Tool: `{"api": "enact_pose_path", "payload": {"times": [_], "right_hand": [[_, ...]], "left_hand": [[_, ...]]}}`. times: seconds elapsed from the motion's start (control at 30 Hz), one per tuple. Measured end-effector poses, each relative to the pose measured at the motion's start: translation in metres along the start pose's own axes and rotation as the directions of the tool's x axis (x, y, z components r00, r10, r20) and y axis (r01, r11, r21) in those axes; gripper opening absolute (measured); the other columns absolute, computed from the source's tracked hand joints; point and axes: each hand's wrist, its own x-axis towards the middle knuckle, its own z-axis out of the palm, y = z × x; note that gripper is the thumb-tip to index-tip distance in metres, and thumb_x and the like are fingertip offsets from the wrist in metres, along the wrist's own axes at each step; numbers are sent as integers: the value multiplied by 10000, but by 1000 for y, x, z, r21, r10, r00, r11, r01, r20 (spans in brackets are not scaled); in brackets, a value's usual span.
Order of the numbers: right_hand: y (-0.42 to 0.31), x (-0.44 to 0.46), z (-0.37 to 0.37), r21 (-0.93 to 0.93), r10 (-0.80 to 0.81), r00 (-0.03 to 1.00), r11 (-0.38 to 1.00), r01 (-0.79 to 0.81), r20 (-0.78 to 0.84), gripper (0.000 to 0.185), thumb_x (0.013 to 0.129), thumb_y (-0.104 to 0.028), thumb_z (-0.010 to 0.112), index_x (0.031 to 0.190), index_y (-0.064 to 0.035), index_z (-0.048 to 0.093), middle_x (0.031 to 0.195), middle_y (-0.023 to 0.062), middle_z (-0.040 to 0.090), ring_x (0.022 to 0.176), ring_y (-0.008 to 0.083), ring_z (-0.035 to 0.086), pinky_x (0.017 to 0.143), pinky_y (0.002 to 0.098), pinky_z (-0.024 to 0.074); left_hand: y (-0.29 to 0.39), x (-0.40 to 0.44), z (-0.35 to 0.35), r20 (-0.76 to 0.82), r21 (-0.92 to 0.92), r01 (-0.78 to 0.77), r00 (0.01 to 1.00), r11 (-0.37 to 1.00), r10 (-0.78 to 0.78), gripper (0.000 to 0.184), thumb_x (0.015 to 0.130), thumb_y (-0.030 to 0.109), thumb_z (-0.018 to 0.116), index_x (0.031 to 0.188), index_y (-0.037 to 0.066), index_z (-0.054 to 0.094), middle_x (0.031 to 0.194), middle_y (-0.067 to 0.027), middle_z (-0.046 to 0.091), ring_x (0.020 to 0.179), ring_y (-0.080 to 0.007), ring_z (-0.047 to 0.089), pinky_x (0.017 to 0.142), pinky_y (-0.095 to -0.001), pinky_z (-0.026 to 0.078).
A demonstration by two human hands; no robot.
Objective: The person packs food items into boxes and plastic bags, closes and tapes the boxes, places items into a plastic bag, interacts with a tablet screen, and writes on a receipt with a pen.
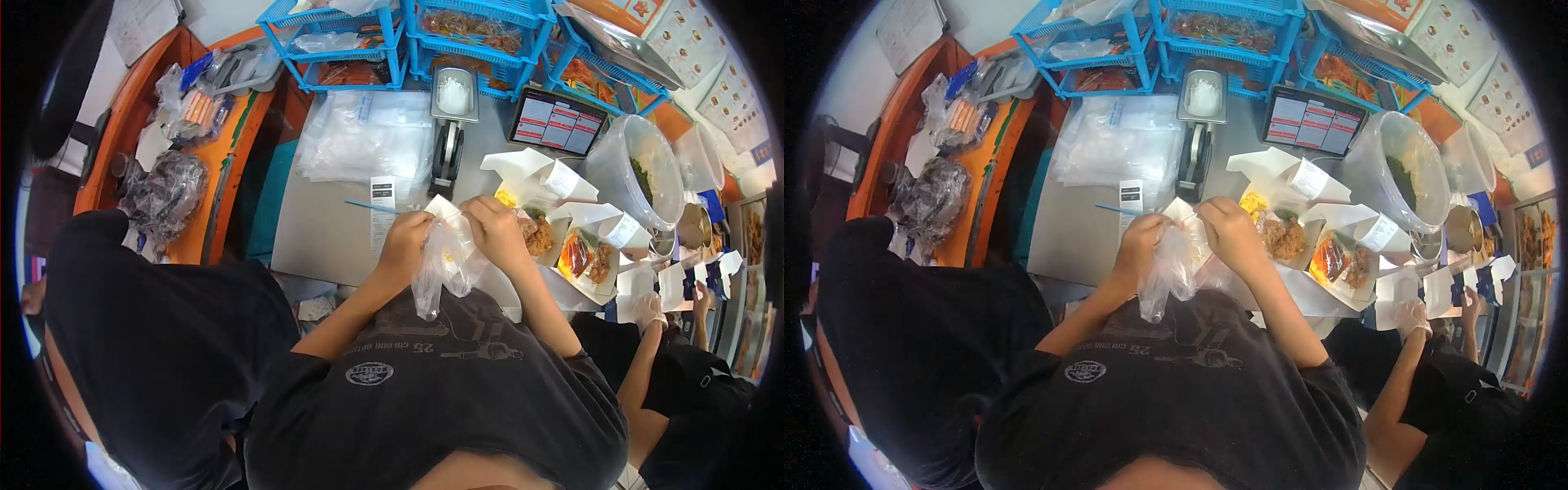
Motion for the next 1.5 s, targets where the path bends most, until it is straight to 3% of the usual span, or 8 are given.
{"api": "enact_pose_path", "payload": {"times": [0.2, 0.4, 0.6, 0.7, 0.8, 1.13, 1.23, 1.5], "right_hand": [[14, -2, 14, 233, 77, 993, 968, -97, 91, 81, 747, 26, 628, 822, -1, 641, 888, 144, 631, 828, 325, 581, 740, 388, 466], [16, -3, 17, 409, 110, 966, 890, -200, 233, 105, 738, 49, 610, 821, -6, 645, 886, 112, 631, 867, 303, 546, 803, 361, 438], [23, 3, 3, 478, -85, 976, 878, -22, 201, 165, 711, 33, 635, 874, 9, 634, 903, 141, 616, 857, 312, 556, 791, 364, 443], [-2, -4, -5, 401, 304, 930, 841, -363, 205, 255, 707, 12, 652, 959, 4, 617, 942, 156, 608, 900, 320, 575, 800, 375, 457], [-19, -21, -4, 463, 148, 956, 849, -254, 253, 343, 723, 28, 680, 1052, -8, 589, 971, 120, 594, 867, 282, 581, 756, 331, 471], [-12, -50, 20, 278, 77, 996, 957, -86, 42, 408, 701, -72, 756, 1027, -24, 515, 958, 142, 606, 913, 340, 592, 756, 401, 471], [-17, -55, 32, 494, 309, 950, 834, -244, -53, 386, 687, -72, 761, 1005, -42, 546, 904, 109, 621, 872, 326, 592, 748, 412, 465], [-13, -43, 25, 243, 36, 993, 970, -8, -112, 206, 680, -2, 745, 852, -62, 648, 853, 79, 626, 792, 272, 590, 688, 361, 434]], "left_hand": [[24, 5, -7, -237, 416, -195, 919, 888, 313, 256, 729, 91, 641, 977, 40, 675, 1178, -137, 569, 1171, -316, 501, 938, -402, 414], [26, 21, -16, 239, 173, -32, 971, 984, -10, 144, 727, 35, 610, 864, -7, 609, 1134, -158, 575, 1099, -325, 530, 860, -399, 446], [25, 41, -10, 339, 265, 87, 924, 960, -177, 201, 730, 68, 662, 892, -8, 569, 871, -137, 595, 860, -331, 599, 770, -409, 485], [30, 51, -25, 262, -114, 259, 939, 959, -223, 164, 719, -48, 621, 881, -61, 628, 782, -158, 666, 693, -294, 657, 644, -370, 534], [2, 40, -12, 474, -473, 783, 613, 404, -632, 164, 746, -18, 645, 901, -71, 644, 828, -145, 681, 723, -217, 669, 657, -317, 553], [4, 5, 4, 422, -744, 658, 594, 112, -685, 203, 814, 7, 657, 1006, -42, 614, 925, -135, 655, 793, -213, 658, 680, -305, 556], [11, 3, 7, 387, -771, 628, 591, 103, -708, 201, 826, 18, 661, 1012, -40, 613, 927, -122, 652, 794, -204, 655, 690, -294, 552], [11, -6, 19, 316, -754, 632, 589, 180, -743, 232, 861, 62, 647, 1074, -19, 605, 1009, -104, 640, 917, -193, 626, 786, -306, 516]]}}
